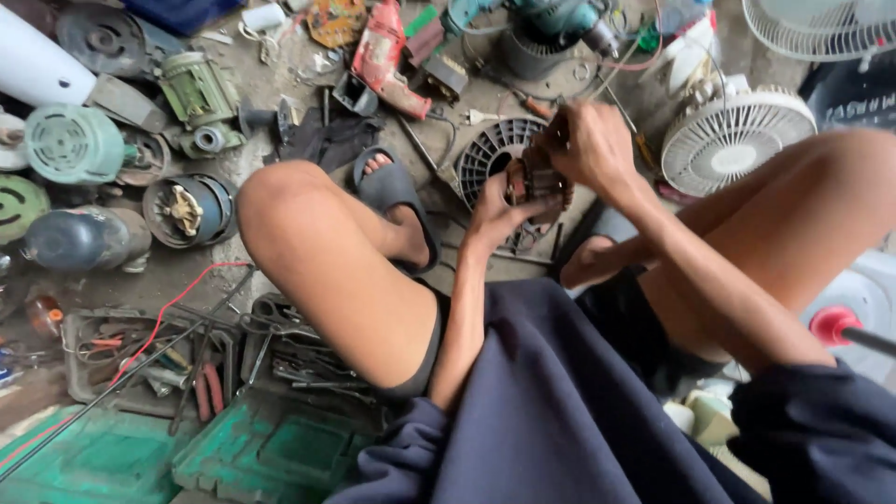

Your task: Repairing and applying a protective coating to the copper windings of an electric motor stator.

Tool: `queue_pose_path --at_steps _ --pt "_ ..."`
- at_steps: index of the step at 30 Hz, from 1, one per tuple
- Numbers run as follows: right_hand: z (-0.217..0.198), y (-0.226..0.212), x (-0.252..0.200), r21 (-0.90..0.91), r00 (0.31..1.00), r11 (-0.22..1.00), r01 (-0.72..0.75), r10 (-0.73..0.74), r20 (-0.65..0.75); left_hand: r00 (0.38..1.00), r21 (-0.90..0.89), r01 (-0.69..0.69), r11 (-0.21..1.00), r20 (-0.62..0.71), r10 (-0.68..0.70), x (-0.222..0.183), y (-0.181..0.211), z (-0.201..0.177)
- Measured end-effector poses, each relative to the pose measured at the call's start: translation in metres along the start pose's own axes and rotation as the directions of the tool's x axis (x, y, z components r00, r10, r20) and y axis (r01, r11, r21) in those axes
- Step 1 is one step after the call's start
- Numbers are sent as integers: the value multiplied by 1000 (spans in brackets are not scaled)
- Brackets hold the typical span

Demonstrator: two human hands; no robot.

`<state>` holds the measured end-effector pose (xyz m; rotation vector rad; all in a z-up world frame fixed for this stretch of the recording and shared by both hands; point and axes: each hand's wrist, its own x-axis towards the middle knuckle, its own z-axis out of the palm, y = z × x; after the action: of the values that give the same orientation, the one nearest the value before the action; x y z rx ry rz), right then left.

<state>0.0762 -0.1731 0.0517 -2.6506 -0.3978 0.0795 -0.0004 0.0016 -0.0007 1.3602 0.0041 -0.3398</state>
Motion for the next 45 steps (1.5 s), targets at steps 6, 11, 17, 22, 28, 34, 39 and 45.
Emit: queue_pose_path --at_steps 6,11,17,22,28,34,39,45 --pt "-23 -29 -14 146 962 970 -196 161 219 998 -3 48 999 -34 -48 -9 1 2" --pt "-10 -15 -12 88 999 996 -10 7 43 999 -21 53 998 12 -52 -10 -7 -2" --pt "14 10 13 126 960 970 -206 176 218 998 -66 36 997 -48 -39 -10 6 -2" --pt "-3 20 15 222 987 965 -141 118 112 998 -138 35 990 -53 -43 -8 11 0" --pt "-50 6 -1 378 997 924 -59 77 -33 982 -203 148 968 -87 -168 4 6 4" --pt "-77 -9 -12 506 995 857 -97 93 33 969 -216 166 962 -147 -200 8 11 8" --pt "-81 0 -14 549 988 826 -127 152 0 999 -241 36 970 -25 -43 0 18 6" --pt "-65 6 -18 355 993 928 -116 96 74 998 -222 -45 974 22 51 4 8 3"
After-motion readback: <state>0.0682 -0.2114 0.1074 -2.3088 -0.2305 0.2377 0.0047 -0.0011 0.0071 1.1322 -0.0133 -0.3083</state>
